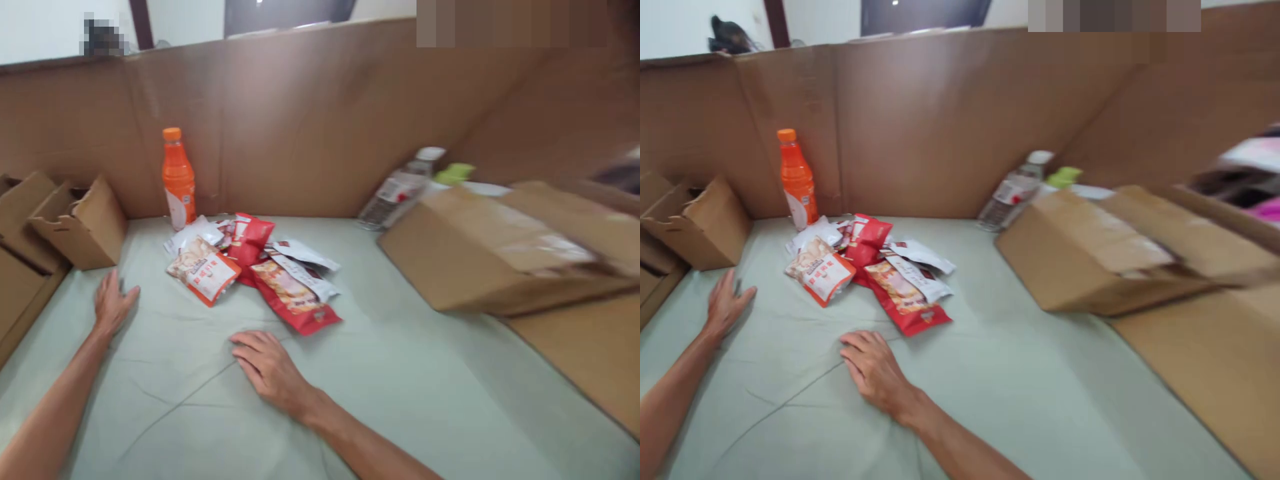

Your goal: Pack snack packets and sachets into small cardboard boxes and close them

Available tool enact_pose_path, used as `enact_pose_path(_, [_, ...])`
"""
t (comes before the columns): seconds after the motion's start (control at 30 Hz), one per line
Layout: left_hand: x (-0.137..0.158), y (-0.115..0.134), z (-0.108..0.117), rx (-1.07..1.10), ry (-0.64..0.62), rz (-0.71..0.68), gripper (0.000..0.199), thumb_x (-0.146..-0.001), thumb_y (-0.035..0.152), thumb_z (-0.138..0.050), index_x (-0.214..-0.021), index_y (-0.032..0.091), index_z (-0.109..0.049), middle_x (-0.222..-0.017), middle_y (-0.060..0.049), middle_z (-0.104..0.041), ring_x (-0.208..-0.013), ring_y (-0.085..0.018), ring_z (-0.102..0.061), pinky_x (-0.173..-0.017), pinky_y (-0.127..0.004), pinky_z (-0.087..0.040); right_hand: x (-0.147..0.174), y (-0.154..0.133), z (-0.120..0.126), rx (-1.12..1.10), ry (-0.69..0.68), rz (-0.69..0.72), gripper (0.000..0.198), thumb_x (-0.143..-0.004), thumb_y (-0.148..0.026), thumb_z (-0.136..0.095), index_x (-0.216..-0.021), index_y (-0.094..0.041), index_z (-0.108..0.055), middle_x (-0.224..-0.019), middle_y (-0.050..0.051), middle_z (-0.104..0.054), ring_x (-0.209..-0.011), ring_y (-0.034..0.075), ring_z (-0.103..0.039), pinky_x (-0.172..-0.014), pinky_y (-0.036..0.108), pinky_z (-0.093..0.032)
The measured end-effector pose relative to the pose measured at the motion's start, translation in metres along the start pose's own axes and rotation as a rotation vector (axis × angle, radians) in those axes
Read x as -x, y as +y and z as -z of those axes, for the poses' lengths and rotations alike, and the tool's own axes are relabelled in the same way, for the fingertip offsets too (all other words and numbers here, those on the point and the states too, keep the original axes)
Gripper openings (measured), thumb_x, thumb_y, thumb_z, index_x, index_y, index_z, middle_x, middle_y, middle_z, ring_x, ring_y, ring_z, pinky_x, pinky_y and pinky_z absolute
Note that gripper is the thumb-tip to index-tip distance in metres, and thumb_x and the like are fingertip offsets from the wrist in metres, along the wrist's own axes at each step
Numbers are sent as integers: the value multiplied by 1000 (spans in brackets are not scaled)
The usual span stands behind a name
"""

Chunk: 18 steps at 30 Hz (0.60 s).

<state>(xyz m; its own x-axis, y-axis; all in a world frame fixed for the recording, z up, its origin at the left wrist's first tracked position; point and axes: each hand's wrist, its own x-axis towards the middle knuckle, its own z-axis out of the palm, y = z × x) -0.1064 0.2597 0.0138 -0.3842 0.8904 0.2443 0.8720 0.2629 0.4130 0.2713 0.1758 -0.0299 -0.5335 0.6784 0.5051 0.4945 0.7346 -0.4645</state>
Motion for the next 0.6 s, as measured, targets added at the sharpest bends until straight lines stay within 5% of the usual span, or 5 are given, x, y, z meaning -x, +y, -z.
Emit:
enact_pose_path(0.1, [23, 14, 3, -85, -113, -150, 57, -93, 40, -52, -139, 7, -61, -157, -29, -49, -152, -44, -40, -124, -65, -27, -6, -4, 4, 9, 52, 27, 23, -94, -11, -56, -100, -24, -75, -115, 9, -79, -99, 23, -72, -87, 41, -57])
enact_pose_path(0.23, [57, 28, 0, -172, -182, -304, 58, -96, 41, -44, -139, 7, -63, -157, -27, -50, -152, -42, -40, -125, -62, -27, -11, -7, 40, 48, 271, 54, 26, -97, -17, -52, -104, -25, -75, -123, 9, -77, -105, 24, -72, -93, 42, -55])
enact_pose_path(0.4, [85, 34, -4, -243, -205, -440, 61, -98, 43, -36, -141, 8, -62, -157, -25, -51, -151, -39, -42, -124, -59, -29, -8, 40, 96, 37, 630, -427, 36, -96, -31, -57, -130, -23, -67, -154, 15, -56, -144, 31, -50, -116, 50, -44])
enact_pose_path(0.5, [85, 32, -7, -328, -143, -540, 66, -100, 46, -26, -139, 7, -63, -151, -29, -55, -146, -43, -46, -117, -62, -37, -5, 76, 95, -131, 571, -747, 50, -92, -33, -57, -140, -21, -58, -154, 17, -52, -144, 32, -49, -111, 50, -50])
enact_pose_path(0.6, [78, 31, -11, -343, -87, -613, 70, -100, 48, -23, -137, 5, -63, -145, -32, -56, -141, -46, -49, -113, -64, -40, -15, 89, 70, -132, 516, -775, 49, -88, -27, -61, -136, -18, -61, -140, 16, -65, -131, 28, -60, -113, 47, -49])
